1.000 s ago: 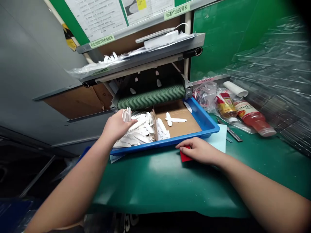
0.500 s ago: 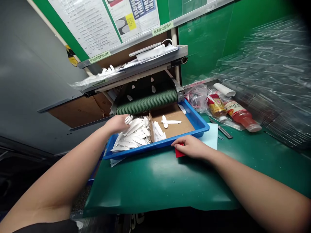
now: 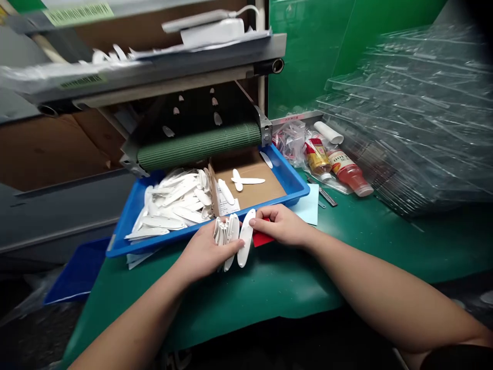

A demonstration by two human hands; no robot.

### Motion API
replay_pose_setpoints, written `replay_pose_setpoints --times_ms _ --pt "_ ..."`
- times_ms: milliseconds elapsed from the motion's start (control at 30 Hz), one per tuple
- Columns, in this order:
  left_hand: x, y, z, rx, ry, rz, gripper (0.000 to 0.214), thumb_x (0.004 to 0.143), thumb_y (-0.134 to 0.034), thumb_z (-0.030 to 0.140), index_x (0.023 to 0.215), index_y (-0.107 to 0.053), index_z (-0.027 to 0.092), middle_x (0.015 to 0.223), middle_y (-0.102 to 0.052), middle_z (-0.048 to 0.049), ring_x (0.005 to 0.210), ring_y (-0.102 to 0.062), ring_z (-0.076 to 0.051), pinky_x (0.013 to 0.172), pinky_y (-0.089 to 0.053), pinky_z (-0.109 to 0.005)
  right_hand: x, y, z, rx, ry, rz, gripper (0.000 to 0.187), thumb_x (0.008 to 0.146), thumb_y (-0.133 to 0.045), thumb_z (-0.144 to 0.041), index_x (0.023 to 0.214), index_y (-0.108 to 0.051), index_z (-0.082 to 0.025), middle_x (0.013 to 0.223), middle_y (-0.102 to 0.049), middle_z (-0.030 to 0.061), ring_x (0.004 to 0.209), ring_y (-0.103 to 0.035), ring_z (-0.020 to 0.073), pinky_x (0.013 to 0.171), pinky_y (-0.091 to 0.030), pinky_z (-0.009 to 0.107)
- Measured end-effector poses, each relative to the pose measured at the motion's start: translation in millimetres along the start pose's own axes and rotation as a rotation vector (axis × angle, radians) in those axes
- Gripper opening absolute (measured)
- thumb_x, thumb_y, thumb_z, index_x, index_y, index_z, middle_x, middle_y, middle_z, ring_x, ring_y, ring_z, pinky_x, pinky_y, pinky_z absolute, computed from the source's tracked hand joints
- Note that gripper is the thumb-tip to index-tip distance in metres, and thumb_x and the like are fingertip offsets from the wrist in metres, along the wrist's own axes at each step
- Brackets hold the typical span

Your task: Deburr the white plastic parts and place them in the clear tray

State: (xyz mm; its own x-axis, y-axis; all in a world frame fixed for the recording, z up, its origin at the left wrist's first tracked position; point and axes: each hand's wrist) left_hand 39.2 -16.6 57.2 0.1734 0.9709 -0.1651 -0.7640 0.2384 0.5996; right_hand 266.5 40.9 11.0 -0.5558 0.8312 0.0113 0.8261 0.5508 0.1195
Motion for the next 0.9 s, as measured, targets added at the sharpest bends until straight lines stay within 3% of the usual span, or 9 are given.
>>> replay_pose_setpoints --times_ms 200,367,533,733,900 --pt "3.7 -9.2 -23.6 -0.088 0.064 -0.05 0.048 0.081 -0.08 0.06 0.11 -0.069 0.024 0.099 -0.076 -0.0025 0.087 -0.07 -0.025 0.077 -0.053 -0.033 -0.9 -6.0 -0.8 -0.042 -0.142 0.028 0.038 0.087 -0.071 -0.048 0.069 -0.059 -0.017 0.064 -0.049 -0.0043 0.061 -0.04 0.0113 0.056 -0.03 0.025" --pt "2.0 -9.7 -31.6 -0.153 0.109 -0.052 0.049 0.078 -0.083 0.06 0.107 -0.069 0.023 0.099 -0.076 -0.0028 0.088 -0.07 -0.026 0.077 -0.054 -0.033 -3.5 -13.5 -8.0 -0.104 -0.144 0.064 0.036 0.091 -0.067 -0.045 0.068 -0.061 -0.017 0.066 -0.052 -0.0028 0.064 -0.042 0.0119 0.058 -0.032 0.025" --pt "0.3 -12.7 -33.9 -0.167 0.051 -0.09 0.039 0.084 -0.078 0.055 0.106 -0.067 0.025 0.09 -0.073 0.0 0.08 -0.068 -0.022 0.07 -0.052 -0.03 -7.3 -22.2 -8.5 -0.096 -0.151 0.004 0.036 0.093 -0.068 -0.048 0.074 -0.066 -0.017 0.072 -0.059 -0.0015 0.069 -0.048 0.0131 0.063 -0.037 0.025" --pt "-1.4 -13.2 -31.6 -0.141 -0.009 -0.101 0.03 0.087 -0.074 0.049 0.104 -0.068 0.025 0.091 -0.073 0.0003 0.079 -0.068 -0.022 0.068 -0.051 -0.028 -11.2 -16.4 -10.3 -0.227 -0.122 -0.058 0.034 0.096 -0.068 -0.05 0.085 -0.073 -0.018 0.078 -0.064 -0.0009 0.071 -0.051 0.0142 0.062 -0.036 0.026" --pt "-2.4 -16.1 -31.1 -0.141 0.01 -0.125 0.028 0.087 -0.074 0.05 0.096 -0.066 0.025 0.084 -0.07 0.0016 0.072 -0.064 -0.019 0.062 -0.048 -0.026 -12.6 -16.6 -10.9 -0.268 -0.1 -0.111 0.037 0.096 -0.068 -0.051 0.079 -0.07 -0.019 0.073 -0.061 -0.002 0.068 -0.049 0.0133 0.061 -0.036 0.026"
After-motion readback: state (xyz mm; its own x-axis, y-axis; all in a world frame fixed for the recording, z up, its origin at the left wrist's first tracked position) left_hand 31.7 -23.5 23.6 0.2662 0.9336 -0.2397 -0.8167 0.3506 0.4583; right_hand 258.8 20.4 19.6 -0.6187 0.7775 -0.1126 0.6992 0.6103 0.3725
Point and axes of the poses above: each hand's wrist, its own x-axis towards the middle knuckle, its own y-axis out of the back of the hand, z = x × y
